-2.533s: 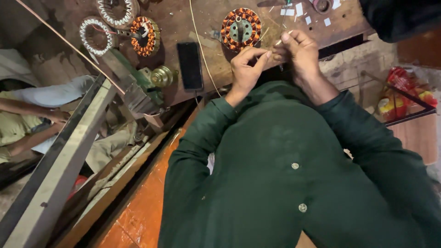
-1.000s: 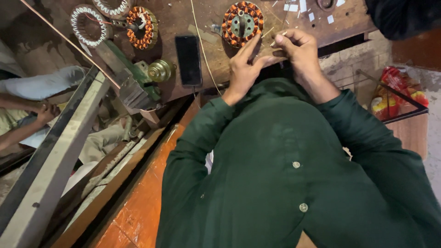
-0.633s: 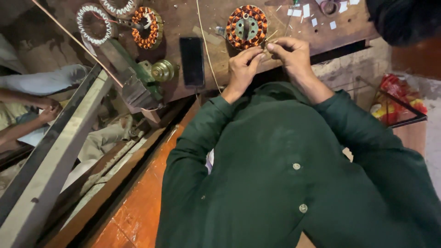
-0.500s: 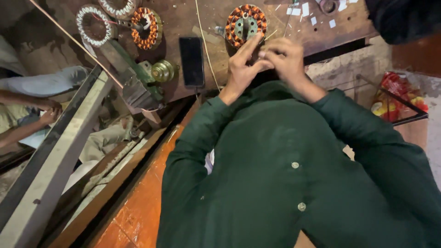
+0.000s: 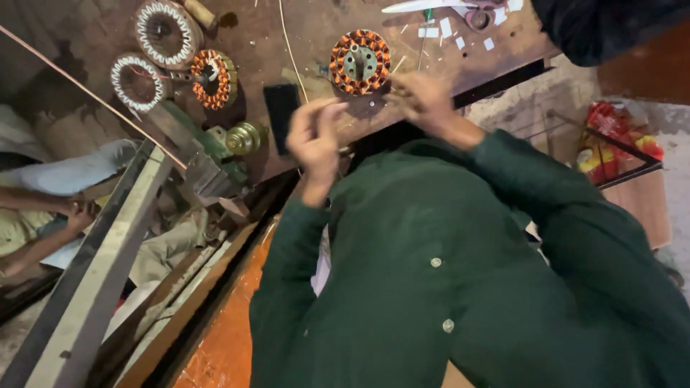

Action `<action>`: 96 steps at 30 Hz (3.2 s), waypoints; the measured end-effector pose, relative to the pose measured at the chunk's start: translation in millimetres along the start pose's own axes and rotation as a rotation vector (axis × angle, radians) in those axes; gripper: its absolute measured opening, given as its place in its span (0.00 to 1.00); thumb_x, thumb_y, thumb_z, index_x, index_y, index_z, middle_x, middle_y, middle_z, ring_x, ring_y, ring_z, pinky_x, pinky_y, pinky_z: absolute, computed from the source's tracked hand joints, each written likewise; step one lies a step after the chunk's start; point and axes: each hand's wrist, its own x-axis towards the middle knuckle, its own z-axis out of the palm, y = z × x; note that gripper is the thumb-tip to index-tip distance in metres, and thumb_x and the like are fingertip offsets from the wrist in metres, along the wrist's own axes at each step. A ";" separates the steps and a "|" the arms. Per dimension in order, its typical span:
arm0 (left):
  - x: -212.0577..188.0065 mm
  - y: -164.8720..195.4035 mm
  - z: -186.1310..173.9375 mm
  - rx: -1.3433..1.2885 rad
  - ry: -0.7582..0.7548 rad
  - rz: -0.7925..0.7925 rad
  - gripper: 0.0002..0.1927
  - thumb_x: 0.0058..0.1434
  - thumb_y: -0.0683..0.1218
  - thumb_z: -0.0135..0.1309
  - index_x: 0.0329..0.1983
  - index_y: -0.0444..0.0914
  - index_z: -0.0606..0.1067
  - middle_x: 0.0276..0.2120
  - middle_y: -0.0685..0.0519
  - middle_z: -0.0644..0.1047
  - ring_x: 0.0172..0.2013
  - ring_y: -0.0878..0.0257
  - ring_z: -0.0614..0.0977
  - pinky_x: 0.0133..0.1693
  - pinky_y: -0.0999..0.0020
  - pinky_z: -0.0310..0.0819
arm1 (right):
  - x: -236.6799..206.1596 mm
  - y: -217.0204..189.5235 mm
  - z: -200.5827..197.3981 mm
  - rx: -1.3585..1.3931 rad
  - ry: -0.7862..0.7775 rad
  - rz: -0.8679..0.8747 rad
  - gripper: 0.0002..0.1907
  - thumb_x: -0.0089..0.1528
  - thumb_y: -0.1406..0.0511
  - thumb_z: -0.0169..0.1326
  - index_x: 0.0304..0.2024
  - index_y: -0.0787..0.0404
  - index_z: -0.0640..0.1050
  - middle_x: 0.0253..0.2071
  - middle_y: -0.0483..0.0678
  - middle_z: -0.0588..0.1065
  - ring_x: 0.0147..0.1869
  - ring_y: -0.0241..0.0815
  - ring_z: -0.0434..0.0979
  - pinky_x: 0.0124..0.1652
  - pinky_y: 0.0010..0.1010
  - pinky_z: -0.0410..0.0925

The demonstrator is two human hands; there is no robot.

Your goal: The person winds copper wire around a motor stator core, using a screwdriver to adjust the winding and scissors to trim the wire. They insert a small white insulating piece into the stator slots and continue winding and trimming the wire.

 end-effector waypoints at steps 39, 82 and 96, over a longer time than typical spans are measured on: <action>-33.0 -106.7 146.3 -0.634 -0.306 -0.876 0.14 0.65 0.45 0.59 0.50 0.32 0.77 0.40 0.50 0.81 0.35 0.65 0.82 0.38 0.71 0.79 | -35.5 0.7 -112.7 -0.284 -0.023 -0.202 0.17 0.58 0.73 0.63 0.49 0.59 0.80 0.47 0.55 0.79 0.48 0.54 0.80 0.45 0.39 0.73; -32.6 -81.8 177.7 -0.525 0.033 -0.712 0.14 0.65 0.38 0.57 0.53 0.29 0.76 0.42 0.48 0.80 0.38 0.65 0.83 0.41 0.70 0.81 | 107.1 81.3 -132.8 -0.974 -0.824 0.073 0.12 0.72 0.65 0.53 0.56 0.62 0.80 0.46 0.59 0.82 0.49 0.52 0.84 0.52 0.45 0.73; -0.7 -96.0 209.4 -0.525 0.025 -0.712 0.17 0.64 0.37 0.59 0.55 0.25 0.75 0.37 0.46 0.79 0.34 0.61 0.82 0.36 0.66 0.81 | 57.1 89.7 -161.1 -0.326 -0.408 0.180 0.38 0.65 0.65 0.58 0.76 0.54 0.60 0.48 0.60 0.80 0.50 0.62 0.81 0.53 0.49 0.71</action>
